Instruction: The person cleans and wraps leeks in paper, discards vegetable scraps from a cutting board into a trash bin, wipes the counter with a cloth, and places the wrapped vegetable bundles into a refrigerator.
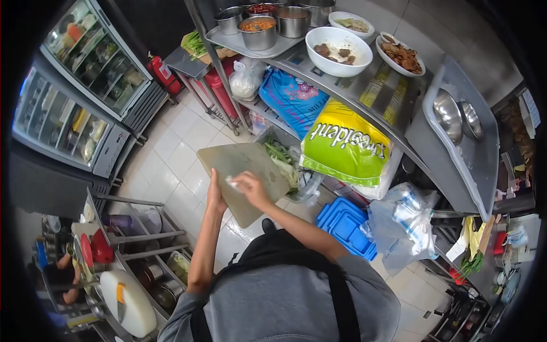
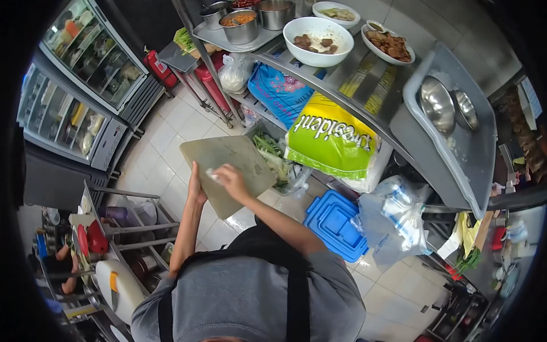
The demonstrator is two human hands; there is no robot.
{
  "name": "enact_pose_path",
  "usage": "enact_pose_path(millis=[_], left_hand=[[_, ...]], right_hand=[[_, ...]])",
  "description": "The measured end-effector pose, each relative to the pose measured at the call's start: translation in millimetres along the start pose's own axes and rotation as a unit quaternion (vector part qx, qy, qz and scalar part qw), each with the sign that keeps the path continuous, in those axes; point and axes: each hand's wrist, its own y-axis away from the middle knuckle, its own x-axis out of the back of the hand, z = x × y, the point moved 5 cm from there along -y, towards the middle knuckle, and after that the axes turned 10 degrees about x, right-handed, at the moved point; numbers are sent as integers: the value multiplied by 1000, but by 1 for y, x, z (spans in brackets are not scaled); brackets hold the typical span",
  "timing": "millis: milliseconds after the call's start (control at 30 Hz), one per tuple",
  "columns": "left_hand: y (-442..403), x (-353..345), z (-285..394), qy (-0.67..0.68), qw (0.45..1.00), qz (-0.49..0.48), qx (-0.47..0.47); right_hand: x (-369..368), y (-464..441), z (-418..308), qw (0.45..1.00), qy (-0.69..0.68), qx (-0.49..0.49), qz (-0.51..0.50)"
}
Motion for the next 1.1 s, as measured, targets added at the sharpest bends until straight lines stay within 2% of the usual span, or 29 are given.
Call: enact_pose_path(millis=[67, 133, 167, 233, 267, 333, 433, 467, 633, 667, 833, 933, 967, 1000, 1067, 1100], left_hand=[[24, -5, 24, -6, 1000, 10, 2], [41, 3, 35, -16, 999, 30, 8], [43, 8, 41, -23, 999, 39, 8], [30, 15, 49, -25, 998, 45, 22], [24, 21, 46, -19, 998, 47, 42], [16, 24, 50, -18, 997, 44, 57], [25, 25, 60, -12, 999, 37, 35], [33, 27, 65, -3, 999, 39, 18], [37, 30, 65, 38, 998, 57, 7], [32, 30, 63, 19, 998, 65, 3], [36, 5, 65, -40, 993, 100, -38], [37, -1, 59, -25, 994, 98, -33], [28, -3, 57, -14, 995, 101, -23], [17, -3, 52, 0, 994, 104, -13], [6, 4, 40, 17, 995, 99, -12], [1, 7, 37, 20, 996, 87, -23]], right_hand=[[48, 19, 103, 972, 230, -8, 54], [104, 58, 213, 942, 172, -270, 104], [95, 43, 200, 950, 147, -229, 150], [50, -16, 114, 956, 98, -142, 239], [15, -41, 56, 969, 122, -78, 199], [-36, -63, -24, 994, 71, 82, 14], [0, -59, 74, 980, 14, -162, 114], [39, -50, 139, 958, 248, -100, 106], [24, -84, 105, 968, 85, -124, 201], [-16, -86, 63, 984, 130, -37, 115], [-7, -104, 102, 993, 21, -106, 44], [47, -99, 145, 983, 56, -143, 96], [25, -78, 138, 990, 90, -97, 56], [-6, -70, 73, 991, 124, -51, 12], [-37, -49, -11, 991, 56, 74, -91], [-27, -41, 8, 991, 104, 46, -65]])
